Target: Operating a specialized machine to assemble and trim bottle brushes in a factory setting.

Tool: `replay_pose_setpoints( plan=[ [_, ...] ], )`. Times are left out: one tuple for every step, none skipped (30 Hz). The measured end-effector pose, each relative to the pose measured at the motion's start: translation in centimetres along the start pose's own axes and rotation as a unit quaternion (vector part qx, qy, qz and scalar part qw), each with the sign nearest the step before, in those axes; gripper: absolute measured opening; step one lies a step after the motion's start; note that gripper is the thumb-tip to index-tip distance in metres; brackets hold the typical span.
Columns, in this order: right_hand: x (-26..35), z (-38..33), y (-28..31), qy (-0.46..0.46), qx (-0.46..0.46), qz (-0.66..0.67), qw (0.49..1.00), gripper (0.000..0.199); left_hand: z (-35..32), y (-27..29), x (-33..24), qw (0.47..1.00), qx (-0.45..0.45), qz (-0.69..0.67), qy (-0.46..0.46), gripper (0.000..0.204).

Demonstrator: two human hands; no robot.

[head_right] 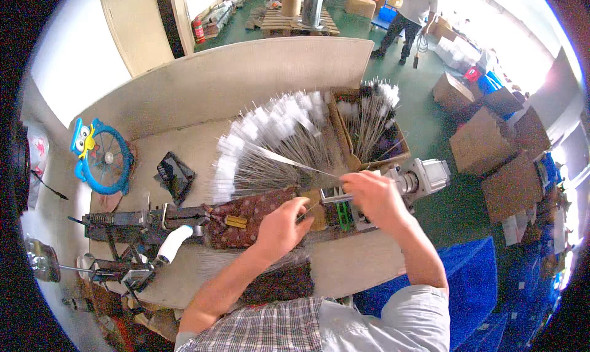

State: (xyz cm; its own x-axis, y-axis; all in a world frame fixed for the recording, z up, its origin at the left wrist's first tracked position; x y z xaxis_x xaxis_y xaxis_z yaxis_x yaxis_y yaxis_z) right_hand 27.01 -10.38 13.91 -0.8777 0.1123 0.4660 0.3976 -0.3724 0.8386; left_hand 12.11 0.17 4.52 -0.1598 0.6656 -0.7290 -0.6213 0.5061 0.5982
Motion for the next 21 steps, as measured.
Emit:
replay_pose_setpoints(
  plan=[
    [0.2,0.5,-1.0,0.011,-0.003,0.025,1.0,0.028,0.6,-0.6,0.3,1.0,-0.002,0.004,-0.001,0.019],
    [-0.2,0.9,-2.3,0.025,-0.004,0.047,0.999,0.028,1.0,-1.2,0.6,0.997,0.031,0.066,0.002,0.017],
    [-0.6,1.4,-3.4,0.036,-0.006,0.068,0.997,0.028,1.6,-1.7,0.8,0.99,0.065,0.128,0.004,0.015],
    [-0.7,1.9,-4.1,0.039,-0.009,0.073,0.997,0.028,2.2,-1.0,0.4,0.984,0.055,0.17,-0.018,0.008],
    [-0.9,2.4,-4.8,0.015,-0.002,0.053,0.999,0.024,3.1,-1.1,1.0,0.982,0.056,0.177,-0.018,0.008],
    [-1.0,2.7,-5.4,-0.008,0.007,0.034,0.999,0.02,3.9,-1.1,1.7,0.963,0.027,0.265,-0.049,0.008],
    [-1.3,2.8,-6.1,-0.003,0.007,0.044,0.999,0.02,4.6,-0.9,2.1,0.933,0.0,0.352,-0.079,0.009],
    [-1.4,3.0,-7.3,0.033,0.06,-0.005,0.998,0.018,5.6,-0.9,3.0,0.888,0.06,0.452,-0.066,0.017],
    [-1.4,3.2,-8.2,0.072,0.109,-0.054,0.99,0.016,5.0,-0.4,3.1,0.882,0.062,0.464,-0.059,0.017],
    [-1.3,3.6,-7.3,0.043,0.11,0.011,0.993,0.01,4.6,0.2,3.5,0.904,-0.005,0.422,-0.07,0.023],
    [-0.8,4.2,-6.5,0.053,0.11,0.021,0.992,0.01,3.9,1.0,3.9,0.919,-0.072,0.378,-0.081,0.028],
    [-0.6,4.1,-5.7,0.077,0.126,0.064,0.987,0.011,2.8,1.8,3.0,0.951,-0.039,0.291,-0.092,0.035],
    [0.0,3.9,-5.3,0.106,0.144,0.111,0.978,0.012,0.9,2.9,2.4,0.966,-0.029,0.245,-0.081,0.031],
    [1.2,4.0,-4.8,0.156,0.114,0.107,0.975,0.011,-1.2,3.9,1.9,0.978,-0.017,0.195,-0.075,0.027],
    [2.0,4.3,-5.5,0.152,0.113,0.119,0.975,0.011,-3.5,5.0,1.7,0.98,-0.03,0.183,-0.065,0.025],
    [2.7,5.0,-6.1,0.181,0.083,0.128,0.972,0.01,-5.2,5.9,1.7,0.983,-0.046,0.171,-0.056,0.023],
    [3.3,5.5,-6.4,0.209,0.053,0.134,0.967,0.009,-6.7,6.4,1.6,0.982,-0.039,0.174,-0.053,0.023],
    [3.9,6.2,-6.6,0.225,0.03,0.078,0.971,0.007,-8.1,7.4,2.0,0.987,-0.06,0.152,0.005,0.021],
    [3.3,6.5,-6.9,0.225,0.028,0.08,0.971,0.007,-9.1,8.1,2.5,0.987,-0.08,0.126,0.059,0.019],
    [2.0,6.7,-7.2,0.202,0.003,0.043,0.978,0.006,-9.9,8.5,2.7,0.987,-0.08,0.127,0.057,0.019],
    [1.0,6.7,-7.5,0.182,-0.019,0.007,0.983,0.006,-11.1,9.1,3.3,0.983,-0.101,0.112,0.107,0.018]
  ],
)
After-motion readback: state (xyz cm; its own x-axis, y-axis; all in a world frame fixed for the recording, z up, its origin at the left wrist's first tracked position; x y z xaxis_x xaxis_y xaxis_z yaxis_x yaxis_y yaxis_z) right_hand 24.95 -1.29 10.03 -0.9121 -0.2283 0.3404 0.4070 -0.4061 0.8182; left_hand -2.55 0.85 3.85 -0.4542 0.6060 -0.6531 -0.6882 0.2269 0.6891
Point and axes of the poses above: each hand's wrist, its own z-axis towards the middle knuckle, its own y-axis out of the back of the hand, x = y × z, the point moved 4 cm from there along z, towards the middle knuckle, and after that the axes turned 1 degree about y, right-handed, at the moved point
